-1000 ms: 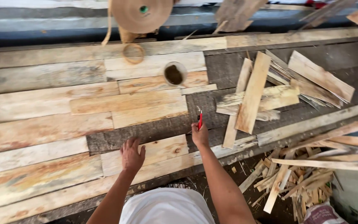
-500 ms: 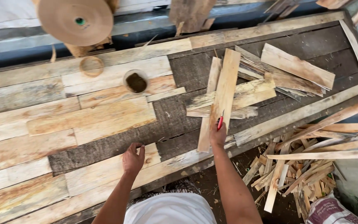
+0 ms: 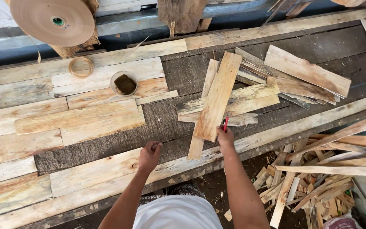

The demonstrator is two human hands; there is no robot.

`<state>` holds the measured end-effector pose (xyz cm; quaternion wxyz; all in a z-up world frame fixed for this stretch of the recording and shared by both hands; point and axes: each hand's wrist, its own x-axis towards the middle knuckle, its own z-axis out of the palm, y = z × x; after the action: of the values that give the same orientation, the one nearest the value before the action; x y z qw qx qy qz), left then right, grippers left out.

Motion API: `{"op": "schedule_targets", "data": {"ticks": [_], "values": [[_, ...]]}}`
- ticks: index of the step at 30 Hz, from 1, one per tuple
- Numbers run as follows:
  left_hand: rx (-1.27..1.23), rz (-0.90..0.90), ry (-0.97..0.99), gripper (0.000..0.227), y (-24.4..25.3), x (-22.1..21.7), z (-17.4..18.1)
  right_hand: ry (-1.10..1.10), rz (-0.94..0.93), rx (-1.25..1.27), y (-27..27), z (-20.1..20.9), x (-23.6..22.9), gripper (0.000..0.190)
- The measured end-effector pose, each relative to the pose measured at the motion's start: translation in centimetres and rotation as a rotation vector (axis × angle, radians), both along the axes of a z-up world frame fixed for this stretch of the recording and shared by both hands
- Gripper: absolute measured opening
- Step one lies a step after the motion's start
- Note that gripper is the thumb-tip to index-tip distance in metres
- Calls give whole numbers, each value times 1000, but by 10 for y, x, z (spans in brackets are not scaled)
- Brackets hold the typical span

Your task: Assembling and trimming wooden planks for a project.

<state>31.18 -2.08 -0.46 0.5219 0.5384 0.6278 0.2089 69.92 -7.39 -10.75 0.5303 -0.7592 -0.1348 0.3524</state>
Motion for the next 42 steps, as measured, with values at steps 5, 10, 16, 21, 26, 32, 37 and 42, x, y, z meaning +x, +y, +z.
{"op": "schedule_targets", "data": {"ticks": [5,10,16,21,26,32,37,42], "values": [[-73,-21,-163,44,1,6,-23,292,72,25,7,11,-68,10],[-203,-7,-323,49,7,-2,-13,483,123,39,14,27,-155,10],[-266,244,-611,25,9,-38,-84,588,224,48,19,61,-242,9],[-116,428,-426,13,20,-94,-94,490,308,-86,18,45,-254,14],[3,576,-263,16,33,-164,-80,91,365,-102,28,51,-256,21],[121,686,-134,22,37,-235,-72,-599,520,-88,55,88,-277,25],[167,760,-171,28,35,-275,-88,-798,831,64,89,161,-337,37],[188,715,-49,28,30,-311,-84,-956,1071,136,116,145,-380,42]]}}
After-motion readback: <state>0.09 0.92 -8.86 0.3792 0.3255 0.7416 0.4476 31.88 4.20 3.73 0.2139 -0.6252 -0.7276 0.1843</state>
